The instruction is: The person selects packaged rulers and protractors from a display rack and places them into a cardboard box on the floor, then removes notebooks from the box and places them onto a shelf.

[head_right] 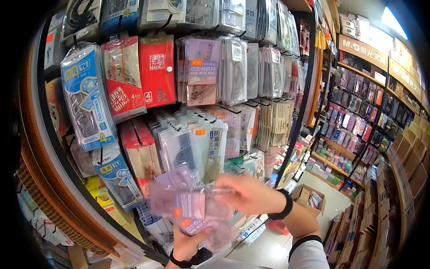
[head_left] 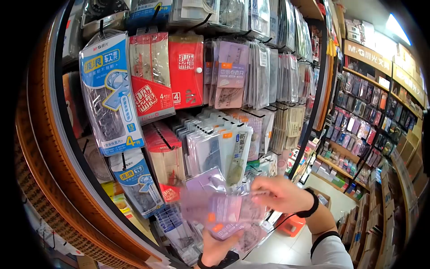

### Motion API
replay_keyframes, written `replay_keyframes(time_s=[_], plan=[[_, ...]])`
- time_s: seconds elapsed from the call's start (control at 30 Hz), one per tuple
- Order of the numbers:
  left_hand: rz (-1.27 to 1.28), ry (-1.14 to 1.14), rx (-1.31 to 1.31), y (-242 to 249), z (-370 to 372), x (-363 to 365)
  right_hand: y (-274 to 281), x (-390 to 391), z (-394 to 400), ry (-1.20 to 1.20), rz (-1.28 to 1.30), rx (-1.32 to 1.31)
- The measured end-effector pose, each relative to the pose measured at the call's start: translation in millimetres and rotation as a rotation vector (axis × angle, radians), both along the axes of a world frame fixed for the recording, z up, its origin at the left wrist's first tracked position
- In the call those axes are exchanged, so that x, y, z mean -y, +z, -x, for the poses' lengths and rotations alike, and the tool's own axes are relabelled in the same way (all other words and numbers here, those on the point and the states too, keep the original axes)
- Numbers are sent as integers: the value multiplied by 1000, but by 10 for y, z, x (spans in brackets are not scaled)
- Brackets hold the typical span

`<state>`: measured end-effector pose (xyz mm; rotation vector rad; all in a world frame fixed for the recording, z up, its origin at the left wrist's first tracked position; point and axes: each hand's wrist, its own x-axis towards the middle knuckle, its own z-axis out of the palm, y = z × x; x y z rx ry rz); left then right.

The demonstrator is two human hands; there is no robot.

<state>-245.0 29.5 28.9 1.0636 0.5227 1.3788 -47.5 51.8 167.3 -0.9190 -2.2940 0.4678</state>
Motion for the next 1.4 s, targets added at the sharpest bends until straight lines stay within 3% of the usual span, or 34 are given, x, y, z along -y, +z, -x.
replay_keyframes(time_s=[0.07, 0.13, 0.2, 0.33, 0.67, 0.87, 0.97, 1.07, 1.1, 1.17, 1.23, 1.3, 1.37, 1.4], plan=[[-2, -41, -44, 19, 19, 17, 126, -60, -91, -58, -167, -78], [-14, 13, -57, 41, 15, 36, 233, -85, -143, -52, 102, -603], [-21, 38, -73, 31, 12, 31, 405, -245, -173, -55, -1, -877], [25, -23, -78, -36, -10, 73, 727, -618, -261, -42, -163, -1117], [3, 41, -67, -18, -4, 104, 822, -1102, -359, 52, -177, -1088], [27, 32, -72, -34, -7, 81, 805, -1043, -241, -67, -151, -1088], [28, 38, -86, -37, 16, 45, 803, -1065, -205, -309, -137, -802], [11, 111, -21, 71, -11, 39, 699, -1058, -215, -687, -367, 64], [-2, 152, 5, 85, -15, 33, 647, -953, -156, -742, -509, 129], [11, 157, -67, 0, 52, -26, 517, -723, -73, -579, -511, 138], [12, 160, -53, 52, 35, -47, 287, -444, 32, -71, -149, 121], [-28, 165, -103, 4, 40, -89, 16, -232, 146, 176, -157, 406], [-108, 177, -211, -186, 82, -171, -200, -144, 219, 119, -167, 466], [-53, 149, -119, -124, 57, -139, -249, -130, 227, 91, -171, 496]])
